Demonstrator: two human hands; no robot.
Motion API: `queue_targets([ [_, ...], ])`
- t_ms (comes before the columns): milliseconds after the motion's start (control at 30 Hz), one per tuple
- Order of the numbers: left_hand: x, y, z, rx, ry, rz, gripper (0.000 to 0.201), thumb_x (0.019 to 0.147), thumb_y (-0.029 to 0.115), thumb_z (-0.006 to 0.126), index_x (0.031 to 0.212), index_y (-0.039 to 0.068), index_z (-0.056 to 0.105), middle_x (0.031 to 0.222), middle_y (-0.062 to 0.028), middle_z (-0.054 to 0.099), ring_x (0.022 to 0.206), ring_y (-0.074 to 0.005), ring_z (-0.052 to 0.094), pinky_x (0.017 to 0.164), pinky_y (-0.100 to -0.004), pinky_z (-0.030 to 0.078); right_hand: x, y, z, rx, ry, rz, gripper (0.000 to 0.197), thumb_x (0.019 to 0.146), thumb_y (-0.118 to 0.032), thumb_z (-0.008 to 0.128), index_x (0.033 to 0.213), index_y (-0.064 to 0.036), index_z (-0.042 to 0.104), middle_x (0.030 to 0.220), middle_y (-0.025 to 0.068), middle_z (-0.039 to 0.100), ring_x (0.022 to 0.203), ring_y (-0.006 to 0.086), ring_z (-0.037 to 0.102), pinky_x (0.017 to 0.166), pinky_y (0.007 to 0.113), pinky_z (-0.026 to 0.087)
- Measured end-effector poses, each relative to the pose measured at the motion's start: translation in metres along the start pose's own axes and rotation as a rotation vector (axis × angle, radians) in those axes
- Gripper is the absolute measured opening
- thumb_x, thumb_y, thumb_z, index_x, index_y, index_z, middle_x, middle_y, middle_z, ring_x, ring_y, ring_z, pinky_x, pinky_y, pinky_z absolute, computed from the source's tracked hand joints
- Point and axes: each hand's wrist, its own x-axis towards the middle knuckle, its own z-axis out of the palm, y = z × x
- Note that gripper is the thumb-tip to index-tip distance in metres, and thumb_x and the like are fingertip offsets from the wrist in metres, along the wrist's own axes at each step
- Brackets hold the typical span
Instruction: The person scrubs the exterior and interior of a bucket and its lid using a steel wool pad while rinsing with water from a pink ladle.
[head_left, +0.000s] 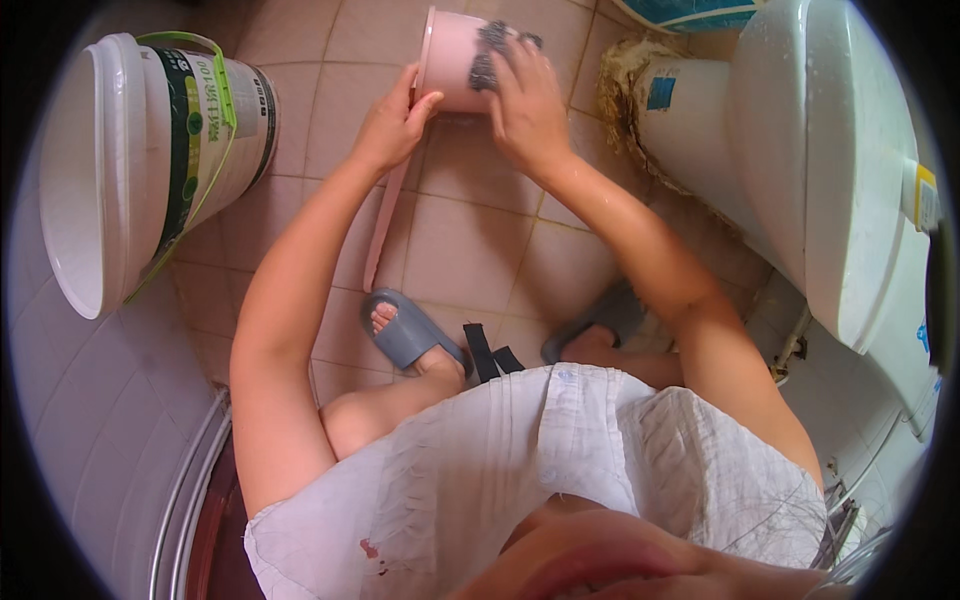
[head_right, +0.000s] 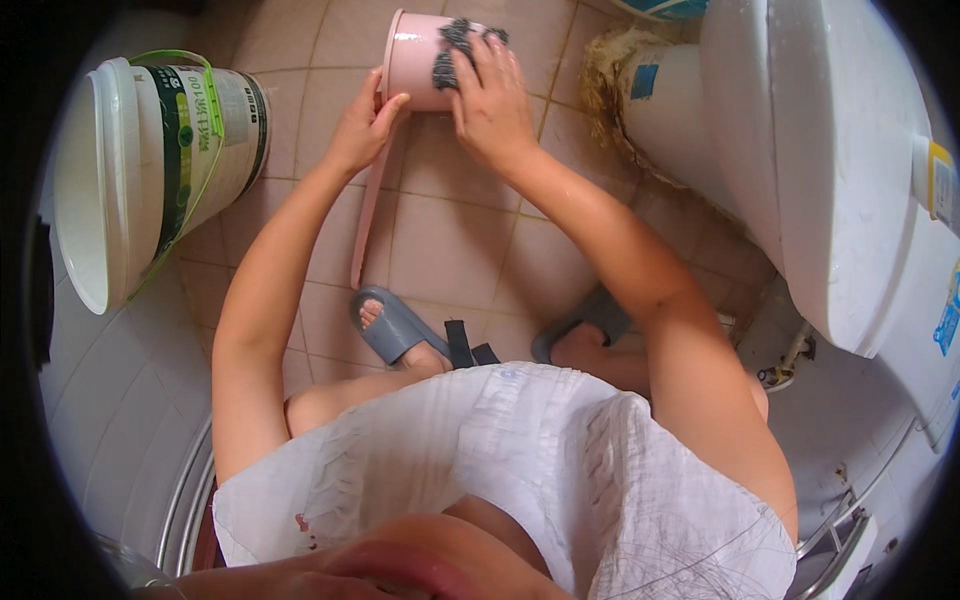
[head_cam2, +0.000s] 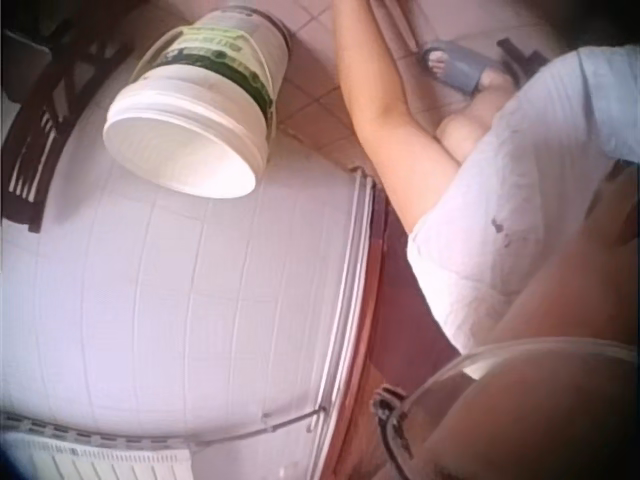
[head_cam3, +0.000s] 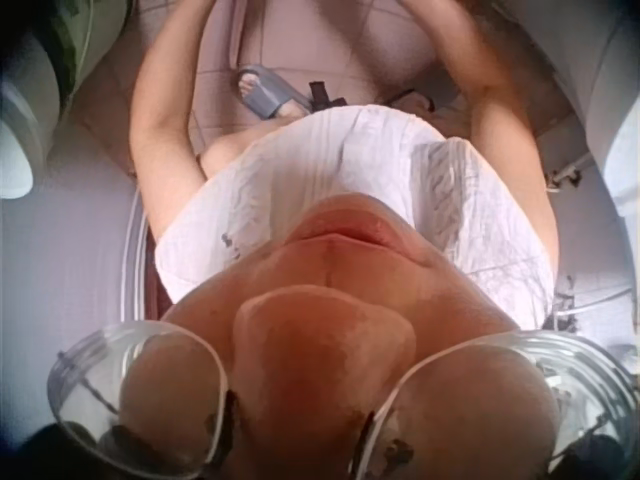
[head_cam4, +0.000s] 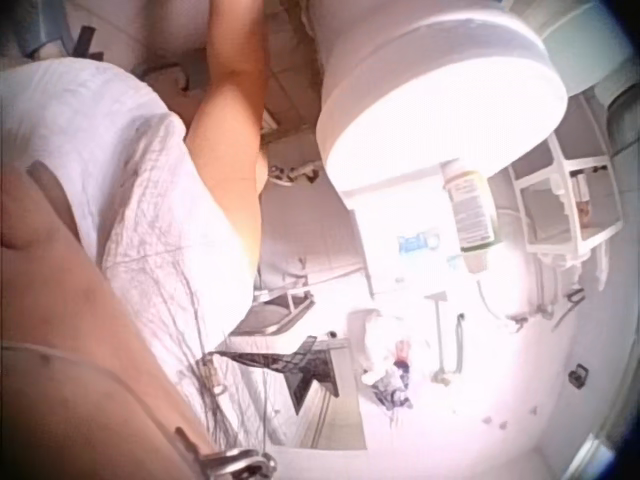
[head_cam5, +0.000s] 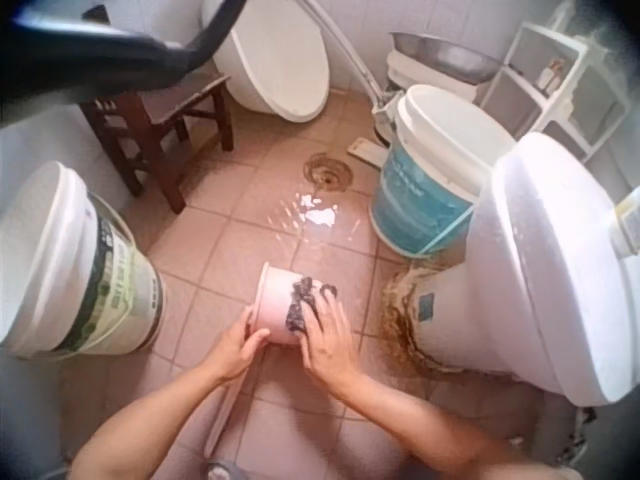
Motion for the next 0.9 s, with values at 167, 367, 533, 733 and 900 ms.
queue_targets([
  [167,-0.004,-0.004,-0.007,0.115,-0.062,0.017,0.034,0.097,0.019,0.063,0.126,0.010,0.047,0.090,-0.0154,0.071,0.078,-0.0298,0.070,0.071,-0.0363,0.053,0.059,-0.007,0.011,0.296,0.064,-0.115,0.041,0.096,-0.026,0.050,0.126,-0.0009,0.059,0.120,0.0254,0.059,0.116,0.0414,0.055,0.104,0.046,0.041],
  [367,-0.002,0.010,-0.010,0.106,-0.113,0.004,0.028,0.100,0.012,0.058,0.125,0.006,0.048,0.090,-0.0073,0.069,0.079,-0.0105,0.064,0.071,-0.0279,0.050,0.129,0.091,0.072,0.663,-0.650,0.188,0.042,0.096,-0.026,0.042,0.122,0.0021,0.061,0.105,0.0307,0.065,0.108,0.0398,0.061,0.099,0.043,0.045],
  [533,-0.007,0.001,-0.004,0.003,-0.077,-0.020,0.029,0.098,0.015,0.061,0.124,0.007,0.050,0.093,-0.0116,0.071,0.083,-0.0217,0.069,0.075,-0.0333,0.053,0.091,0.061,0.053,0.646,-0.477,0.323,0.042,0.097,-0.027,0.042,0.117,0.0031,0.062,0.107,0.0303,0.065,0.111,0.0425,0.060,0.099,0.045,0.044],
  [733,-0.009,0.009,-0.012,0.064,-0.055,-0.004,0.027,0.099,0.013,0.061,0.122,0.004,0.050,0.091,-0.0079,0.070,0.082,-0.0123,0.065,0.074,-0.0286,0.051,0.051,-0.001,0.012,0.263,-0.054,-0.215,0.040,0.094,-0.027,0.054,0.127,-0.0046,0.060,0.125,0.0238,0.059,0.120,0.0426,0.052,0.105,0.048,0.040],
  [900,0.001,0.014,0.011,0.093,-0.043,0.029,0.026,0.098,0.017,0.063,0.118,0.004,0.052,0.087,-0.0083,0.069,0.078,-0.0124,0.064,0.070,-0.0288,0.051,0.116,0.148,0.096,0.477,-0.668,0.175,0.040,0.097,-0.026,0.041,0.110,-0.0012,0.069,0.114,0.0293,0.065,0.106,0.0432,0.061,0.097,0.045,0.046],
])
